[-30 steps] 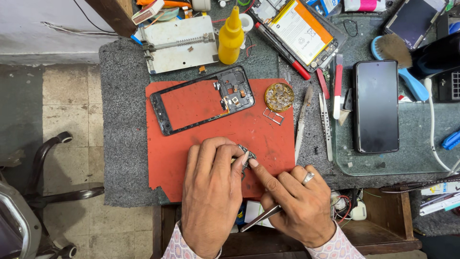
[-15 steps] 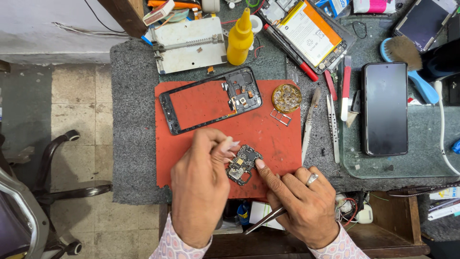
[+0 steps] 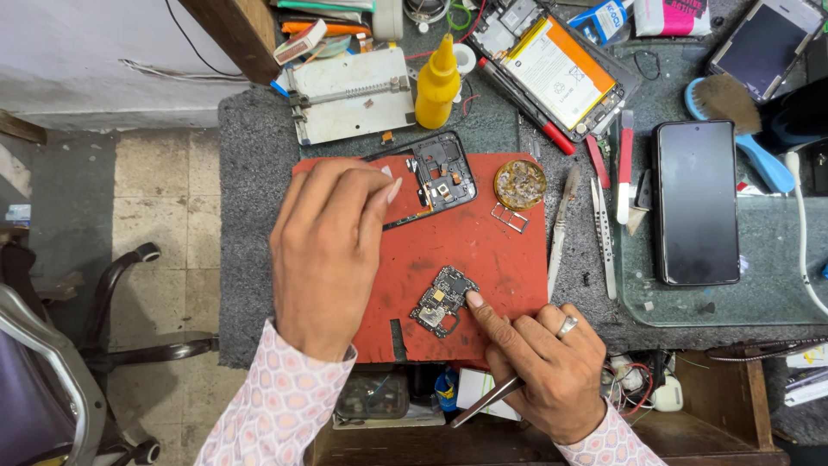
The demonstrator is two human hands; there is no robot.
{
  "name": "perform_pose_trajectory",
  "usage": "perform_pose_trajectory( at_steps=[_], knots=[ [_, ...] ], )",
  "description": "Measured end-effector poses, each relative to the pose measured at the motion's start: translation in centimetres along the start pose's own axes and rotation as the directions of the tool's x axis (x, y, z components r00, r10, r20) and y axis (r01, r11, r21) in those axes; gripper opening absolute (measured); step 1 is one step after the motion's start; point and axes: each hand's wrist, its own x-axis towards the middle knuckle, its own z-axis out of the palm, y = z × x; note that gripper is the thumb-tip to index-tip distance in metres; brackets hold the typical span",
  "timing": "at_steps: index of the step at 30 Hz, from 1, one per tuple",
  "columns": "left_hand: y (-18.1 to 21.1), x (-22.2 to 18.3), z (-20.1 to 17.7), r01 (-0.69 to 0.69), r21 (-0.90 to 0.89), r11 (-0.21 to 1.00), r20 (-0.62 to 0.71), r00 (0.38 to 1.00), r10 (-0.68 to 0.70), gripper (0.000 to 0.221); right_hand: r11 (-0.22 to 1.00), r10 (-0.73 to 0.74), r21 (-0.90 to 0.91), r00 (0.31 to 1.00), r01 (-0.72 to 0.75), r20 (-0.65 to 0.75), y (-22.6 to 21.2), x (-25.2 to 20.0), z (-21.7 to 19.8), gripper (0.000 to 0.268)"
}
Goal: The person cleans a small circuit board removed from a mobile phone, using a brush and liquid from a yellow squeeze bottle.
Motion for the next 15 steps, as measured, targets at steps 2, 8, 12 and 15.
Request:
perform_pose_trajectory(
  at_steps=[2,8,12,15],
  knots=[
    [-0.3,0.7,-0.1,0.001,0.010,1.000,-0.007,1.000,-0.001,0.006,1.000,0.002,0.001,1.000,-0.002,-0.019,0.0,0.1,0.1,0.060],
    [-2.2,0.4,-2.2,0.256,-0.204,0.945,-0.048,0.961,-0.271,0.020,1.000,0.007,-0.001,0.999,-0.007,-0.054,0.0,-0.1,0.4,0.057],
    [-7.4,-1.6,-4.5,0.298,-0.295,0.908,-0.092,0.937,-0.338,0.029,0.999,0.032,-0.018,0.997,-0.033,-0.076,-0.1,-0.2,0.7,0.053],
    [-12.8,-3.7,-4.7,0.428,-0.375,0.823,-0.095,0.865,-0.493,0.030,0.998,0.031,-0.052,0.996,-0.036,-0.089,-0.2,-0.3,1.0,0.054]
  ],
)
